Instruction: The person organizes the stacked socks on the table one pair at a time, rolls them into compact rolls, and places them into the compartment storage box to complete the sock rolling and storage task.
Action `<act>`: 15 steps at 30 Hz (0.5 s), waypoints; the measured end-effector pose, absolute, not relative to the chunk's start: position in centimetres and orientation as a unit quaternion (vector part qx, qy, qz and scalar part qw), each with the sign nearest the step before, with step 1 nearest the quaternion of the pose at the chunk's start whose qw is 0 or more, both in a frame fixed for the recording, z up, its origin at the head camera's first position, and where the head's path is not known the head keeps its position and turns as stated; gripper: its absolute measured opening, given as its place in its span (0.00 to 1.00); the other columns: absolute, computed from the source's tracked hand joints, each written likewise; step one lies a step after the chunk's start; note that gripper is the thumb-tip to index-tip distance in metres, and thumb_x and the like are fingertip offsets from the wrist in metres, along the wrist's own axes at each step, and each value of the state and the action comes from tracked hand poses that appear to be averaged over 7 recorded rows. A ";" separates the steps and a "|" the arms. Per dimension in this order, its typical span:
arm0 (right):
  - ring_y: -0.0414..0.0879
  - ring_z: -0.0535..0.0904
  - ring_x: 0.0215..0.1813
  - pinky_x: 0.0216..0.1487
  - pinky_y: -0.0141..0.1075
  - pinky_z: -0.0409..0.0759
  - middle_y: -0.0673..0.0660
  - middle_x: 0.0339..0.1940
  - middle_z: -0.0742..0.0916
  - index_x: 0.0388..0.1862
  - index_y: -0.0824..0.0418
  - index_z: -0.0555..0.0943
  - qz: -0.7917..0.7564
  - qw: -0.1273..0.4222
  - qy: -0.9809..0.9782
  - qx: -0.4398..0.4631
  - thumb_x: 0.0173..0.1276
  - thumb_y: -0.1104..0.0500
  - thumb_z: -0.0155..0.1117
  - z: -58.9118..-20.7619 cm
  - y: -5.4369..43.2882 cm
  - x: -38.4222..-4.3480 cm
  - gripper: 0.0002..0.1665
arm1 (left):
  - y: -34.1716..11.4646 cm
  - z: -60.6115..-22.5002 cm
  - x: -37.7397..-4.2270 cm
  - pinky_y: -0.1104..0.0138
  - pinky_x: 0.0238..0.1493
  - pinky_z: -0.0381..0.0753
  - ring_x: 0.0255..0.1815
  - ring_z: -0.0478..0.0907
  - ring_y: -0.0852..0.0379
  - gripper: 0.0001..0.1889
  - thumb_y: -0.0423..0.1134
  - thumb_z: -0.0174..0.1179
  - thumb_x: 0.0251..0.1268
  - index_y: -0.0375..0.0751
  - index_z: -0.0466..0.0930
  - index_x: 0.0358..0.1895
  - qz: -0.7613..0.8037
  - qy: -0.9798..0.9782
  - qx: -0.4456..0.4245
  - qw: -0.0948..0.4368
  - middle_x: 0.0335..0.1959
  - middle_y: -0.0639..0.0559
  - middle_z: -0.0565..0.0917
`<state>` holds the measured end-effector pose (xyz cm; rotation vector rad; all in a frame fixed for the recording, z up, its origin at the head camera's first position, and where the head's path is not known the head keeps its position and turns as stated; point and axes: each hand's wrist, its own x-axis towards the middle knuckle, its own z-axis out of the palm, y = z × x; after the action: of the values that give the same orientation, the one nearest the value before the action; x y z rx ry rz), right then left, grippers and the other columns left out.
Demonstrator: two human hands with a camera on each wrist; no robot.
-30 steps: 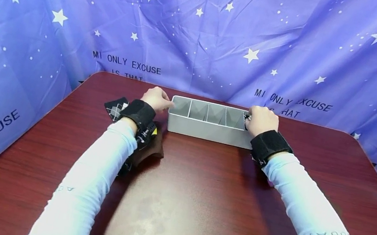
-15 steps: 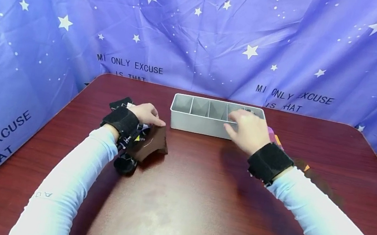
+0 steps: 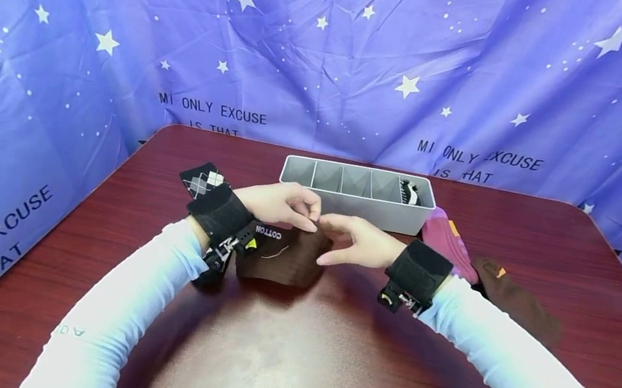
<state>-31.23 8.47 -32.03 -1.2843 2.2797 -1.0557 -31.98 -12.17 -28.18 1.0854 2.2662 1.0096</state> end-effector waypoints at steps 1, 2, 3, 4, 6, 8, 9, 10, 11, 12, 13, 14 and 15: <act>0.36 0.74 0.36 0.40 0.30 0.73 0.53 0.32 0.79 0.40 0.64 0.74 -0.364 0.169 0.794 -0.457 0.50 0.57 0.64 -32.2 8.6 -31.3 0.19 | -11.8 -28.2 -31.8 0.75 0.21 0.60 0.15 0.63 0.67 0.05 0.32 0.55 0.53 0.37 0.67 0.26 0.368 0.813 0.394 0.220 0.15 0.55 0.71; 0.33 0.71 0.30 0.34 0.26 0.71 0.50 0.25 0.76 0.32 0.64 0.74 -0.358 0.176 0.790 -0.465 0.50 0.57 0.64 -32.4 8.8 -31.5 0.14 | -11.5 -28.3 -31.6 0.75 0.20 0.59 0.14 0.61 0.67 0.06 0.32 0.55 0.53 0.37 0.67 0.26 0.369 0.811 0.394 0.224 0.14 0.55 0.69; 0.32 0.67 0.26 0.30 0.25 0.68 0.48 0.21 0.73 0.27 0.63 0.74 -0.351 0.182 0.788 -0.472 0.51 0.57 0.63 -32.5 9.0 -31.5 0.10 | -11.2 -28.5 -31.4 0.75 0.19 0.59 0.14 0.61 0.67 0.06 0.32 0.56 0.52 0.37 0.68 0.27 0.370 0.810 0.393 0.230 0.14 0.54 0.70; 0.32 0.64 0.23 0.27 0.25 0.65 0.46 0.18 0.70 0.23 0.62 0.74 -0.344 0.186 0.788 -0.476 0.51 0.57 0.63 -32.6 9.3 -31.6 0.10 | -11.0 -28.7 -31.3 0.75 0.19 0.61 0.13 0.62 0.67 0.07 0.33 0.57 0.51 0.37 0.68 0.27 0.367 0.810 0.390 0.238 0.13 0.54 0.71; 0.31 0.64 0.19 0.23 0.24 0.64 0.46 0.15 0.70 0.19 0.61 0.74 -0.342 0.192 0.789 -0.472 0.52 0.57 0.62 -32.4 10.2 -31.7 0.10 | -10.6 -29.3 -31.0 0.76 0.20 0.62 0.14 0.63 0.67 0.09 0.35 0.61 0.48 0.39 0.70 0.28 0.332 0.824 0.393 0.236 0.13 0.56 0.70; 0.31 0.67 0.21 0.26 0.25 0.69 0.46 0.17 0.74 0.20 0.60 0.75 -0.335 0.181 0.800 -0.464 0.53 0.58 0.62 -32.0 11.2 -31.8 0.08 | -10.2 -30.0 -30.7 0.76 0.21 0.65 0.15 0.66 0.68 0.12 0.36 0.64 0.42 0.39 0.72 0.31 0.300 0.836 0.388 0.246 0.14 0.58 0.73; 0.32 0.69 0.22 0.27 0.26 0.70 0.46 0.18 0.76 0.21 0.60 0.77 -0.330 0.171 0.807 -0.458 0.53 0.58 0.61 -31.7 11.7 -31.8 0.07 | -10.1 -30.3 -30.6 0.76 0.20 0.66 0.15 0.67 0.68 0.14 0.36 0.66 0.39 0.40 0.72 0.32 0.285 0.843 0.380 0.253 0.15 0.58 0.74; 0.32 0.69 0.21 0.27 0.27 0.70 0.46 0.17 0.76 0.20 0.59 0.76 -0.319 0.152 0.819 -0.452 0.52 0.58 0.62 -31.5 12.2 -31.8 0.07 | -10.0 -30.7 -30.5 0.76 0.20 0.66 0.14 0.66 0.68 0.16 0.35 0.67 0.37 0.39 0.72 0.32 0.267 0.851 0.372 0.256 0.14 0.59 0.72; 0.32 0.69 0.21 0.26 0.26 0.71 0.46 0.17 0.77 0.19 0.59 0.76 -0.303 0.131 0.835 -0.440 0.52 0.58 0.62 -31.2 12.7 -31.6 0.07 | -9.8 -31.0 -30.4 0.77 0.21 0.66 0.15 0.66 0.69 0.17 0.35 0.68 0.35 0.40 0.73 0.33 0.250 0.859 0.368 0.254 0.15 0.59 0.73; 0.32 0.71 0.19 0.24 0.27 0.72 0.46 0.16 0.76 0.18 0.58 0.76 -0.285 0.109 0.852 -0.424 0.52 0.58 0.62 -30.8 13.1 -31.4 0.08 | -9.7 -31.3 -30.4 0.77 0.21 0.66 0.16 0.67 0.69 0.18 0.33 0.68 0.34 0.39 0.73 0.33 0.243 0.862 0.360 0.260 0.15 0.58 0.74; 0.32 0.70 0.18 0.24 0.26 0.71 0.45 0.15 0.75 0.17 0.57 0.75 -0.258 0.080 0.872 -0.408 0.51 0.58 0.62 -30.5 13.5 -31.1 0.08 | -9.6 -31.5 -30.3 0.77 0.21 0.67 0.16 0.67 0.68 0.18 0.32 0.68 0.32 0.38 0.72 0.32 0.236 0.868 0.346 0.267 0.16 0.58 0.74; 0.32 0.71 0.16 0.22 0.25 0.70 0.45 0.15 0.75 0.17 0.56 0.75 -0.237 0.056 0.888 -0.389 0.51 0.58 0.63 -30.1 13.9 -30.7 0.08 | -9.5 -31.6 -30.2 0.76 0.22 0.67 0.17 0.69 0.68 0.18 0.31 0.68 0.31 0.37 0.72 0.31 0.223 0.876 0.334 0.267 0.16 0.56 0.75; 0.32 0.71 0.14 0.19 0.25 0.70 0.45 0.15 0.75 0.17 0.56 0.75 -0.217 0.035 0.903 -0.368 0.50 0.58 0.63 -29.7 14.2 -30.2 0.08 | -9.4 -31.7 -30.3 0.76 0.22 0.68 0.17 0.70 0.67 0.17 0.30 0.68 0.31 0.37 0.72 0.30 0.204 0.887 0.325 0.257 0.16 0.55 0.76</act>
<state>-30.21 14.20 -29.74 -1.1311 2.7757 -0.6674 -30.25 -9.40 -31.74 0.8810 2.4057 0.5527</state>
